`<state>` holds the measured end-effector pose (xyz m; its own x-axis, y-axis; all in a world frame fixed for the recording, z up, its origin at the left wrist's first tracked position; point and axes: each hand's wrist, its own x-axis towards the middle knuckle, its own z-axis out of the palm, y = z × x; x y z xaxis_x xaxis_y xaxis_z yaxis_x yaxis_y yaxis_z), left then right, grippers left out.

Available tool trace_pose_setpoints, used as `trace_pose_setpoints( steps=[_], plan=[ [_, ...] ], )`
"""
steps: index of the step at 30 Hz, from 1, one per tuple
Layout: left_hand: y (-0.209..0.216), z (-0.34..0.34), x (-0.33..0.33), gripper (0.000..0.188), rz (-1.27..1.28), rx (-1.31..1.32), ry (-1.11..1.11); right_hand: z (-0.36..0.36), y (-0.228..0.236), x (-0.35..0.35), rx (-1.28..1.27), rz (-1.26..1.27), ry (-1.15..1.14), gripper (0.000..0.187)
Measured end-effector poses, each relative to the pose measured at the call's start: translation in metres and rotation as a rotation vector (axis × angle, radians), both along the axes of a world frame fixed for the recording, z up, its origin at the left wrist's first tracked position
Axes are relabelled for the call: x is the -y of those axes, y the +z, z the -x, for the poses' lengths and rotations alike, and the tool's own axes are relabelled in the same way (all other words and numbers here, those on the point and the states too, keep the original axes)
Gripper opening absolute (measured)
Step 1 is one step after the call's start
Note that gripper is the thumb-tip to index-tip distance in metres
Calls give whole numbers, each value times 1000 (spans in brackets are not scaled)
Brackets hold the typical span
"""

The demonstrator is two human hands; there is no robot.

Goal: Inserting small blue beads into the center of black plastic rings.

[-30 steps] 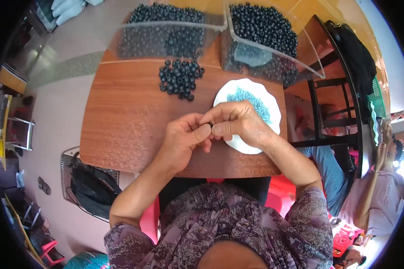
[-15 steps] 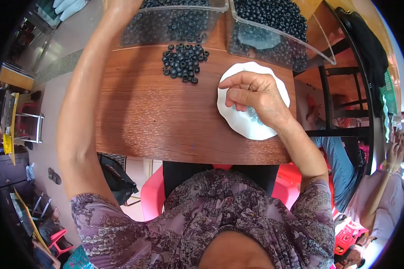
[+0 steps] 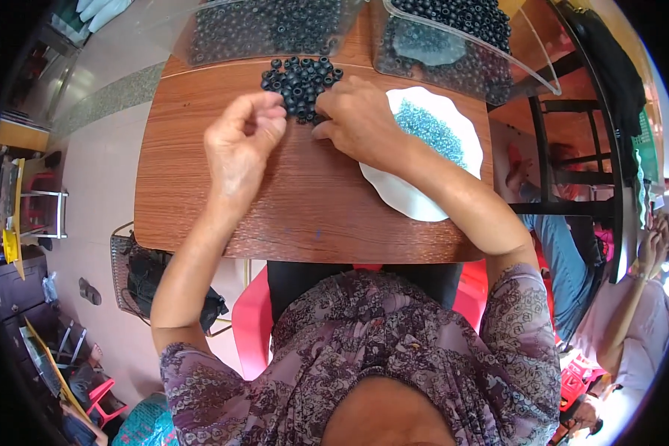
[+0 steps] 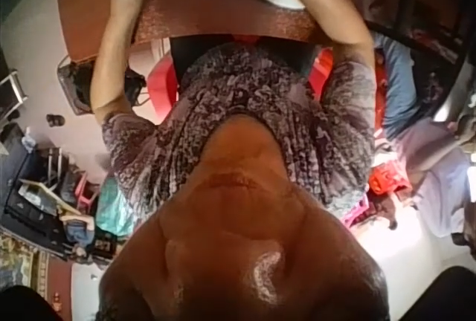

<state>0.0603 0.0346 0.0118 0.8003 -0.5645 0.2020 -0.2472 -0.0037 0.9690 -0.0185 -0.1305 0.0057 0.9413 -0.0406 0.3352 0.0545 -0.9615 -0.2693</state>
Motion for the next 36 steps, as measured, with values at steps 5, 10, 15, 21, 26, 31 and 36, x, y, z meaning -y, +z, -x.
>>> trace_pose_setpoints(
  steps=[5,10,15,21,26,31,36],
  plan=[
    [-12,10,-1,22,87,-101,-56,-6,-5,-7,-25,80,-15,18],
    [-10,18,-1,18,109,-321,-124,12,8,-5,125,-52,50,15],
    [-15,23,6,14,226,-682,-264,31,17,-9,99,-526,57,21],
    [-23,25,13,16,349,-1001,-391,37,13,-8,188,-715,75,25],
    [-17,32,17,15,481,-1099,-375,39,13,-10,105,-898,66,25],
    [-25,28,17,14,461,-936,-441,43,20,-14,130,-864,53,26],
    [-12,37,19,17,483,-1055,-505,42,17,-20,281,-832,63,24]
  ],
)
